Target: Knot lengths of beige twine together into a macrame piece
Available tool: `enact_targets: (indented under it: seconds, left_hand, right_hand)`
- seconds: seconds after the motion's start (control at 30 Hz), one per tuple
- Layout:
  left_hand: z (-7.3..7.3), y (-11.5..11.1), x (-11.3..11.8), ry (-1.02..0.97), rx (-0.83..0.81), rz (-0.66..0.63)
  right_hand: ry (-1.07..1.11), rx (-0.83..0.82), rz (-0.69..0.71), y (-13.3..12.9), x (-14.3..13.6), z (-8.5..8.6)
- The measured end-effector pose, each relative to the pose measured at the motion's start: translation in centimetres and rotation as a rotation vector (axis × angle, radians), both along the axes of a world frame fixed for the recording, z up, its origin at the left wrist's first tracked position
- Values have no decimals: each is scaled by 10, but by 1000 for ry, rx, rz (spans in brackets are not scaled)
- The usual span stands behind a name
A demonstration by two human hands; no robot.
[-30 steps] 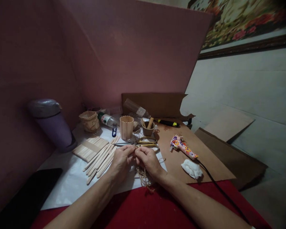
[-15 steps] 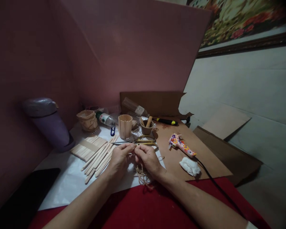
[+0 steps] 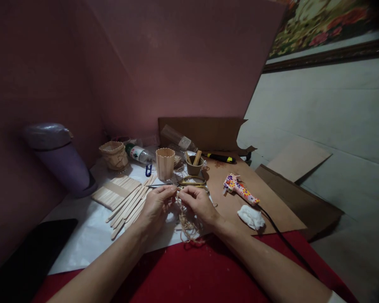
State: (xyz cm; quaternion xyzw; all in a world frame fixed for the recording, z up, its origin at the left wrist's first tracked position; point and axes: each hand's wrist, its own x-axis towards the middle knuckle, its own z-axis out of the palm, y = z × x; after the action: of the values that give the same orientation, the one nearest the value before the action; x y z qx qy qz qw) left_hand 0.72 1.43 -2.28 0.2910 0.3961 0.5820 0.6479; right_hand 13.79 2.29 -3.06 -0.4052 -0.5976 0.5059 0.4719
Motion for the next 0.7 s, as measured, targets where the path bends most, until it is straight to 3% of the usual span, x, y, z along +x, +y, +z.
enact_targets:
  seconds: [0.17, 0.33, 0.7]
  left_hand:
    - [0, 1, 0, 21, -15, -9]
    - [-2, 2, 1, 45, -15, -25]
    - [-2, 1, 1, 163, 30, -70]
  right_hand:
    - [-17, -3, -48, 4, 5, 1]
    - [21, -100, 51, 4, 8, 3]
    - [-25, -18, 32, 5, 10, -1]
